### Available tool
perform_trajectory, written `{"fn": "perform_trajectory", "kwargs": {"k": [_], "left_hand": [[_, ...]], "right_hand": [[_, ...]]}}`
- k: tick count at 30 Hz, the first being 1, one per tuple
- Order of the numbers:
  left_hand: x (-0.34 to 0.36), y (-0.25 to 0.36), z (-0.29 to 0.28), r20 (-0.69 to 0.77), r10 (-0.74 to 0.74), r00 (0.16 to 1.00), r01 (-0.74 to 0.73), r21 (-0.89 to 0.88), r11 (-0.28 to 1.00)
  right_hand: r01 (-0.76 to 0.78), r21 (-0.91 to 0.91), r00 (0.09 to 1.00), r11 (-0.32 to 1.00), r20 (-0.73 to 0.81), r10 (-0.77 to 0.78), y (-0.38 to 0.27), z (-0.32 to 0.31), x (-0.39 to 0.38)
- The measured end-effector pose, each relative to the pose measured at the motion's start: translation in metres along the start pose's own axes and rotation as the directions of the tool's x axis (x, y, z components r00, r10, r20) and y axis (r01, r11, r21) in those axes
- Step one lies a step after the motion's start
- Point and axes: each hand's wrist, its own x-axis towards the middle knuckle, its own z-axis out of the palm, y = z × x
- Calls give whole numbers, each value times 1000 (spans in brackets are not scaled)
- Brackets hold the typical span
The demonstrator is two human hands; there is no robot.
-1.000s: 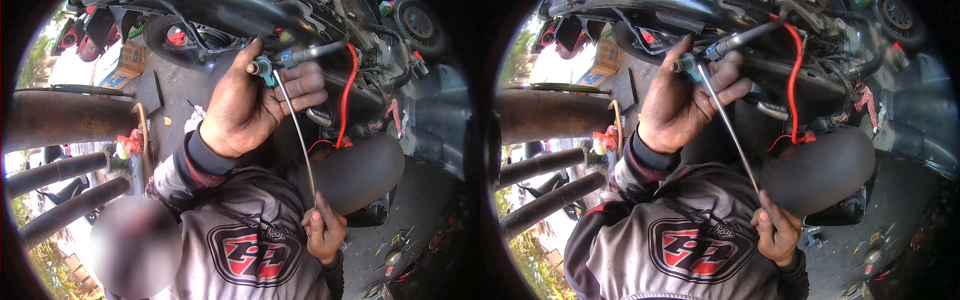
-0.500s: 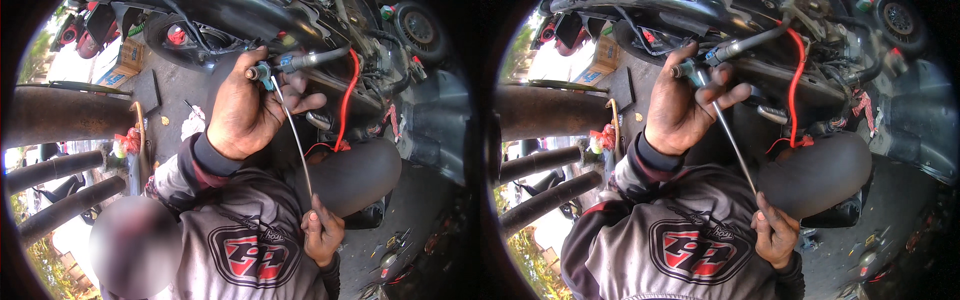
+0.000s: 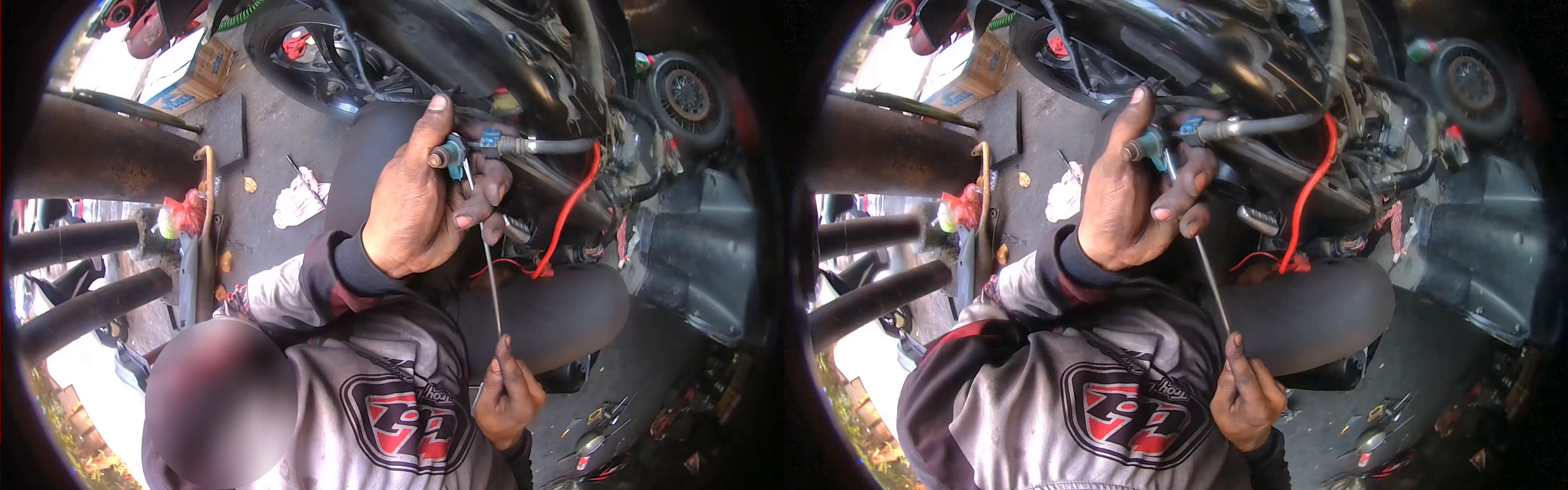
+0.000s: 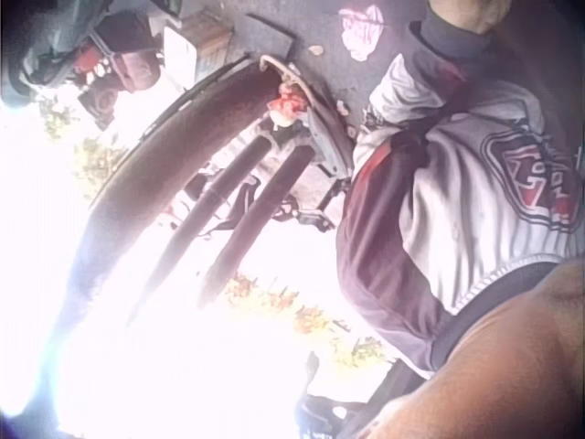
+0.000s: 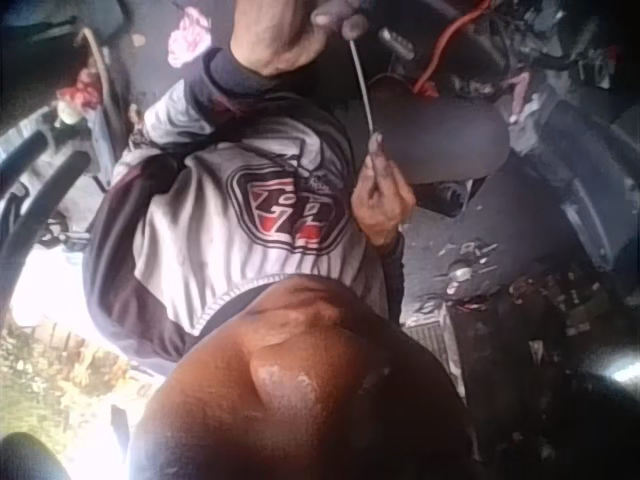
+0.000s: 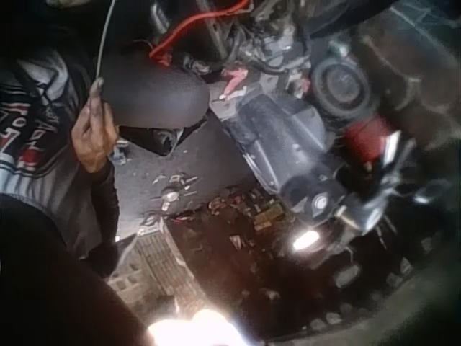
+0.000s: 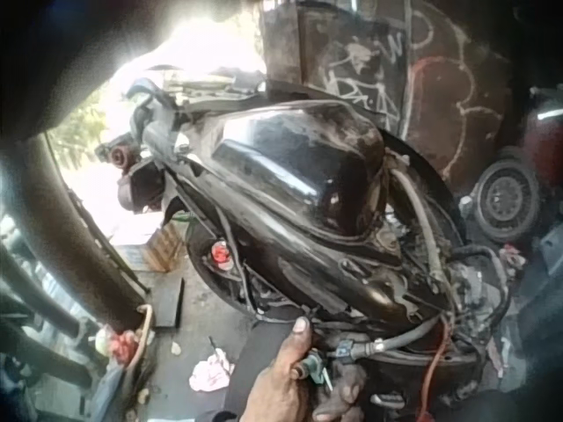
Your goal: Cleaning and inspecting a motorcycle fuel injector and its electrical connector.
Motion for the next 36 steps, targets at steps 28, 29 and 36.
{"fn": "perform_trajectory", "kwargs": {"k": [28, 29, 36], "left_hand": [[-8, 7, -16, 314, 78, 946, -140, 180, 974], [-8, 9, -18, 339, 67, 938, -132, 171, 976], [-12, 12, -17, 350, 19, 937, -81, 164, 983]], "right_hand": [[-196, 566, 974, 801, 15, 228, 37, 61, -8], [-183, 558, 976, 809, 2, 219, 37, 63, -10], [-225, 584, 967, 780, 34, 254, 42, 69, -20]]}}
